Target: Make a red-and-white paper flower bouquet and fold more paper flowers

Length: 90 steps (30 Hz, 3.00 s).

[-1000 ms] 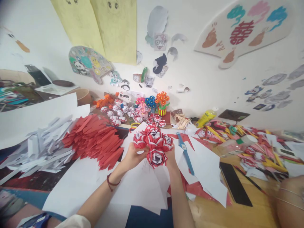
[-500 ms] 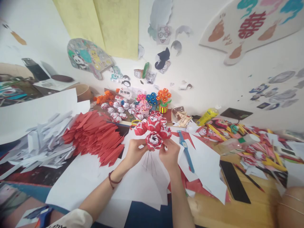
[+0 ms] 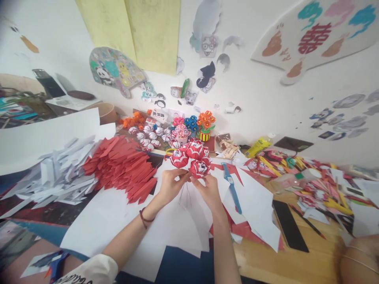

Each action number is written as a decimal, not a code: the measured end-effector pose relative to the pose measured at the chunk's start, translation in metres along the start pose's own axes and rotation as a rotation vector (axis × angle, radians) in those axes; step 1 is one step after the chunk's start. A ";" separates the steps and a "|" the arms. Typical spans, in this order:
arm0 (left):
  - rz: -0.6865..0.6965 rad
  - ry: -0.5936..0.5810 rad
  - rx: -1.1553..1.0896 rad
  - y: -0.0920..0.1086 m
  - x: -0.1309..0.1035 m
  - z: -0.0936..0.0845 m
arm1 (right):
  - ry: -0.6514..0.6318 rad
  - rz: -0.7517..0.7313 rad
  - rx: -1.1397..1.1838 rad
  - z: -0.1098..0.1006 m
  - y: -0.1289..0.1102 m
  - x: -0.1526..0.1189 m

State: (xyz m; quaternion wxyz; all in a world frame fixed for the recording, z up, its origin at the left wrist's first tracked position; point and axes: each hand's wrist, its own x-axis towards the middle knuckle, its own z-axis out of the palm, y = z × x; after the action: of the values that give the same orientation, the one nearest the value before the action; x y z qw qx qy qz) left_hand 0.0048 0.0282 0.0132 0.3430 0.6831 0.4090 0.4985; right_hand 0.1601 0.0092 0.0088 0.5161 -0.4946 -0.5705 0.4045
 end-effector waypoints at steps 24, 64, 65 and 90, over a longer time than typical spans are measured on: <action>0.029 -0.001 -0.225 0.026 -0.005 -0.018 | -0.165 0.185 0.487 0.032 -0.018 -0.019; 0.130 0.016 0.117 0.072 -0.034 -0.016 | 0.075 0.089 0.728 0.042 -0.044 -0.052; 0.145 -0.007 0.128 0.073 -0.033 -0.018 | 0.057 0.096 0.752 0.042 -0.042 -0.051; 0.411 0.108 0.378 0.078 -0.044 -0.009 | 0.182 0.087 0.674 0.046 -0.040 -0.060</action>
State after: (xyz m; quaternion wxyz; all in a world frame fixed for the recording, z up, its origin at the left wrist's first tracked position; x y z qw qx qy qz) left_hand 0.0055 -0.0446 0.0658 0.0789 0.7759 0.3653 0.5082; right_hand 0.1072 -0.0551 0.0298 0.6813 -0.3543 -0.3349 0.5460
